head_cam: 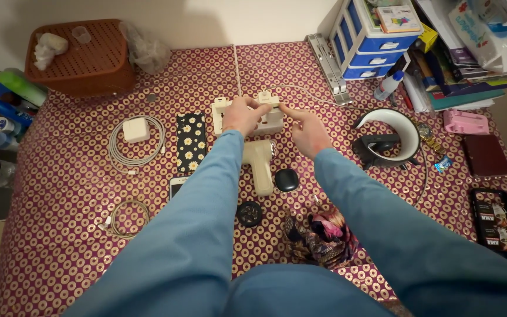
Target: The person handles a purple cloth and several white cables on a patterned table. They plug a cable into a power strip, coil another cable, and place it on the table. The person also moves a small black circular object and adjusts items around the power strip.
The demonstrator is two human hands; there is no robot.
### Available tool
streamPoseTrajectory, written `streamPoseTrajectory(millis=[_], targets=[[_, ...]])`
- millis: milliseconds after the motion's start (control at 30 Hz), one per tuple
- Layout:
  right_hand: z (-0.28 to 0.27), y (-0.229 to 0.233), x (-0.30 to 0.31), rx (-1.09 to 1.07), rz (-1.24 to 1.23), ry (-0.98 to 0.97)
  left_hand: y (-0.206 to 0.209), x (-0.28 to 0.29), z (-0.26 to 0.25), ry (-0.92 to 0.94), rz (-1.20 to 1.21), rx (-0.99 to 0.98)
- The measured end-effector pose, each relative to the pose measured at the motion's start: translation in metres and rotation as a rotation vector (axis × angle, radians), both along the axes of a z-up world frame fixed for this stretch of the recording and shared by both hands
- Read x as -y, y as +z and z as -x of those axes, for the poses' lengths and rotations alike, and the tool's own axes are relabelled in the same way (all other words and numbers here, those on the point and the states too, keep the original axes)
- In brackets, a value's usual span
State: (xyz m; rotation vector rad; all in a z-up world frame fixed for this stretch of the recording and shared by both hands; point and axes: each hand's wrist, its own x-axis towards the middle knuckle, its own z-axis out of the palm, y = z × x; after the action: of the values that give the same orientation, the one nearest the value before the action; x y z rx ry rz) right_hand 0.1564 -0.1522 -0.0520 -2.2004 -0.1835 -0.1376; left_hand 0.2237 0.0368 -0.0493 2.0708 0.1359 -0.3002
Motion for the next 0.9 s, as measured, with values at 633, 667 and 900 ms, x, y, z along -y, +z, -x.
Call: streamPoseTrajectory(millis=[633,667,900], targets=[[0.014,0.031,0.000,-0.054,0.034,-0.153,0.020,-0.006,0.007,-0.049,-0.201,0.116],[0.020,0.033,0.001,-0.047,-0.036,-0.192,0.021,-0.010,0.013,-0.028,-0.158,0.120],[0.093,0.019,0.014,-0.048,-0.052,-0.309,0.007,-0.053,0.097,0.013,-0.202,0.250]])
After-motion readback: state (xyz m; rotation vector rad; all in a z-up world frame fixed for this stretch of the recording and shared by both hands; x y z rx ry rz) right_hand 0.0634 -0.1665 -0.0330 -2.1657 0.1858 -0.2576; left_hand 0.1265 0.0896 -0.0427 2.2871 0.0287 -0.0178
